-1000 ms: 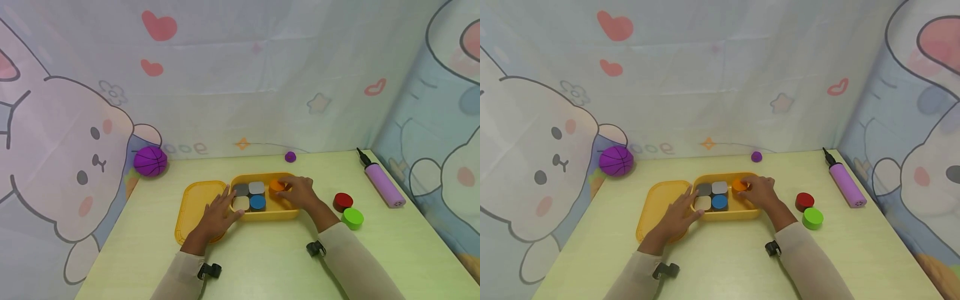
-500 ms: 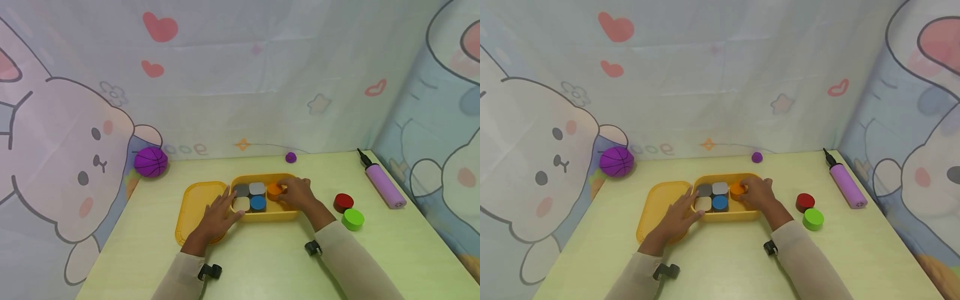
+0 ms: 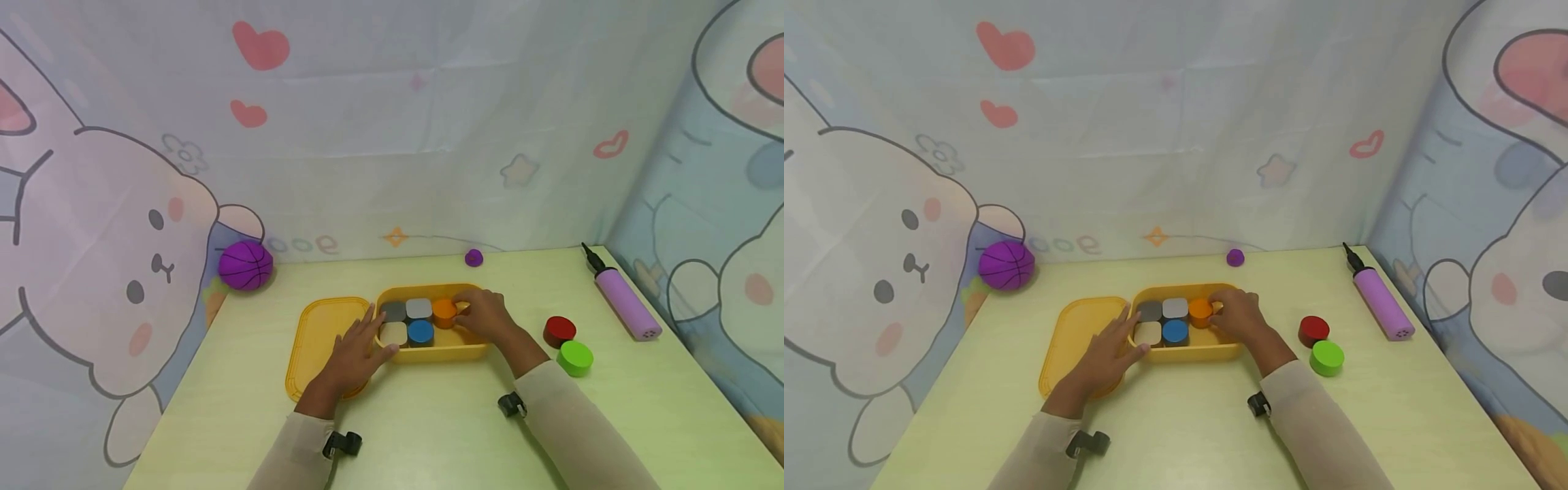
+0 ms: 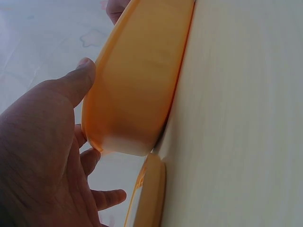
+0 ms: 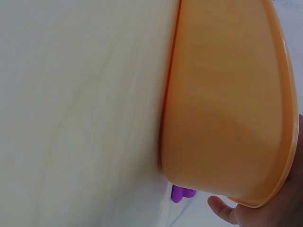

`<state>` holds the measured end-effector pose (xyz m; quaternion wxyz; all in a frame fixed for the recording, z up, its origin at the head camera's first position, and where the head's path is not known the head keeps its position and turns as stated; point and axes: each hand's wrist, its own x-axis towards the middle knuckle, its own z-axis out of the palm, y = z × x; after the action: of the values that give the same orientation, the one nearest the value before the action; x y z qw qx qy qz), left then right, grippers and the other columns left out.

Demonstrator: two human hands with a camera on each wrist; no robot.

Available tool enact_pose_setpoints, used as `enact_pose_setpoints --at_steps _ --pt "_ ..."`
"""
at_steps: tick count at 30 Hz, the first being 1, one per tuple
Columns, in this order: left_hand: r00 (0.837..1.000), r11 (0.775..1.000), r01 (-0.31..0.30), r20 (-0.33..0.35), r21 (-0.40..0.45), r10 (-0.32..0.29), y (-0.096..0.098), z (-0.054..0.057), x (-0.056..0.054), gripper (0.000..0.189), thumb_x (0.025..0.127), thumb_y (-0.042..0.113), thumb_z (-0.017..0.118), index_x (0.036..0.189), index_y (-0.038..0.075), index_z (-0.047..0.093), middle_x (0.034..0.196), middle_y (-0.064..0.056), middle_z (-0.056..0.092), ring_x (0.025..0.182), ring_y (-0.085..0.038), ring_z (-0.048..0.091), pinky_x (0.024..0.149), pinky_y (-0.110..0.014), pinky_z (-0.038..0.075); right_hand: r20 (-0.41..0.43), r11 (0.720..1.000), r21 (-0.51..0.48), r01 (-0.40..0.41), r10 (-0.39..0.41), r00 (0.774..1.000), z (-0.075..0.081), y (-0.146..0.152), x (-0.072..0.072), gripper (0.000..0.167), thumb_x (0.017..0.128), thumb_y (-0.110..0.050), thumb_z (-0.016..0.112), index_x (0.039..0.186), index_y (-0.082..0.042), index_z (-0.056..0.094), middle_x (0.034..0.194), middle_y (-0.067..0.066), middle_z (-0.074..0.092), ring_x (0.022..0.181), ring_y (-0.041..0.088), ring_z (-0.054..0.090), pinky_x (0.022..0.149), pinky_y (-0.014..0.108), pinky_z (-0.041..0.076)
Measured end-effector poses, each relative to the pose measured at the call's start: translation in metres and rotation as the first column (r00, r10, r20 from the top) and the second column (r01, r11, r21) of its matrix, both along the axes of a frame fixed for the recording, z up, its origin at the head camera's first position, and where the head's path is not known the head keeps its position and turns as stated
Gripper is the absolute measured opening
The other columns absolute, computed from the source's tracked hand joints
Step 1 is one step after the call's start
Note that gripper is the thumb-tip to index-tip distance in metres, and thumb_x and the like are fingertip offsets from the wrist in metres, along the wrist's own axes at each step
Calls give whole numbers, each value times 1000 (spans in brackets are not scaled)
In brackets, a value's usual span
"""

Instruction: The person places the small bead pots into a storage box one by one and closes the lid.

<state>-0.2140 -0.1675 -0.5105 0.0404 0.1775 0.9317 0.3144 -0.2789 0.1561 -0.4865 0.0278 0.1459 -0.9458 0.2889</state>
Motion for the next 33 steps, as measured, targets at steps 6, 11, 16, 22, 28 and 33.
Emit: enact_pose_setpoints --at_steps 6,11,16,22,28,33 --pt "1000 1000 1 3 -6 -1 0 0 -1 82 108 66 54 176 30 25 187 6 4 170 -47 17 125 -87 7 14 1000 -19 0 0 1000 -2 1 -2 38 94 -14 83 131 -4 78 132 17 79 114 36 80 111 74 38" --pt "1000 1000 -2 -6 -7 2 0 0 -1 83 108 67 55 176 30 26 187 5 5 170 -48 18 125 -88 8 14 1000 -31 4 -3 1000 -2 2 -2 37 94 -13 81 131 -4 79 131 16 80 107 32 83 110 74 39" --pt "1000 1000 -3 1 5 3 0 0 0 82 108 66 56 176 31 26 186 6 6 170 -47 18 125 -87 7 -41 996 -86 7 -11 999 -2 3 1 34 96 -18 83 127 -4 80 116 15 84 103 34 81 104 70 36" --pt "1000 1000 -1 10 14 1 -1 0 2 82 108 66 56 176 30 26 186 8 6 171 -45 16 126 -87 5 -128 975 -220 33 -62 990 -3 8 8 29 98 -23 84 122 -5 82 111 14 84 113 40 76 107 70 31" --pt "1000 1000 3 6 11 -3 0 -1 2 82 108 66 55 176 31 25 186 7 5 170 -45 16 126 -87 5 -196 952 -304 40 -104 975 -4 18 16 22 104 -24 78 117 -7 83 118 13 83 117 39 76 108 67 30" --pt "1000 1000 1 5 0 -1 0 0 0 83 108 67 55 176 31 25 186 7 5 170 -46 16 126 -87 5 -224 936 -350 21 -105 969 0 27 24 24 107 -24 73 119 -5 81 121 15 82 124 42 73 107 63 28"
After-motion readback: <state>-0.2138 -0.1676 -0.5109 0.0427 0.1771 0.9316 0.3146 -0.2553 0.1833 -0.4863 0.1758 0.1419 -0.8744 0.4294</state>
